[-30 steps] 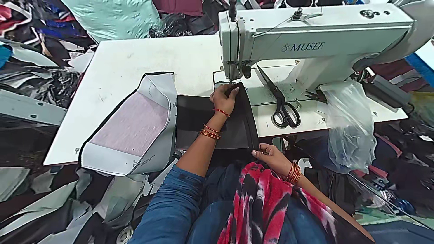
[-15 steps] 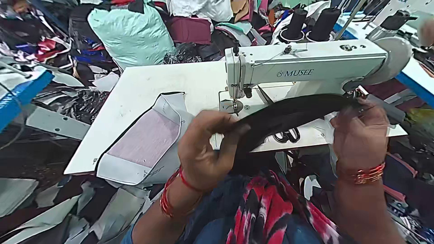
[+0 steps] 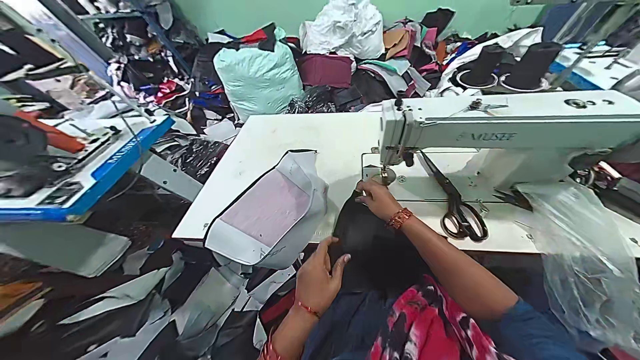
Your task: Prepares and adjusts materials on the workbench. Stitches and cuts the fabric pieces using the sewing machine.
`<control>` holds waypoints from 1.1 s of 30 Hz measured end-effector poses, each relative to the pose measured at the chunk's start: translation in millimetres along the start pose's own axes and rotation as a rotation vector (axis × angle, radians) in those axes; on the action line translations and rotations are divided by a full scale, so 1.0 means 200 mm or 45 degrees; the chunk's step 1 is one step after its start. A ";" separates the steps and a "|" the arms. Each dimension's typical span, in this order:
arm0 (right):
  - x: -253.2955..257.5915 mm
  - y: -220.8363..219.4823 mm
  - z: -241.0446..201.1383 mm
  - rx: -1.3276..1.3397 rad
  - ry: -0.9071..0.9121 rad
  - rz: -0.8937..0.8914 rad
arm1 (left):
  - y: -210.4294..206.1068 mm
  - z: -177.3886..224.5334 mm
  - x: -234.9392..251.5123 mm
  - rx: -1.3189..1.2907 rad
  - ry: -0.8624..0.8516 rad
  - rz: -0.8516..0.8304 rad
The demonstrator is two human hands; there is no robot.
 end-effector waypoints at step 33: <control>-0.11 -0.16 0.00 0.614 -0.142 0.395 | -0.15 0.00 0.63 -0.688 0.170 -0.041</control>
Point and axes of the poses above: each hand's wrist, its own x-axis towards the middle knuckle, its own y-axis out of the back of the hand, z = x × y, the point moved 1 cm from there along x, towards the middle knuckle, and after that the axes turned 6 degrees about -z, right-handed, at the moved point
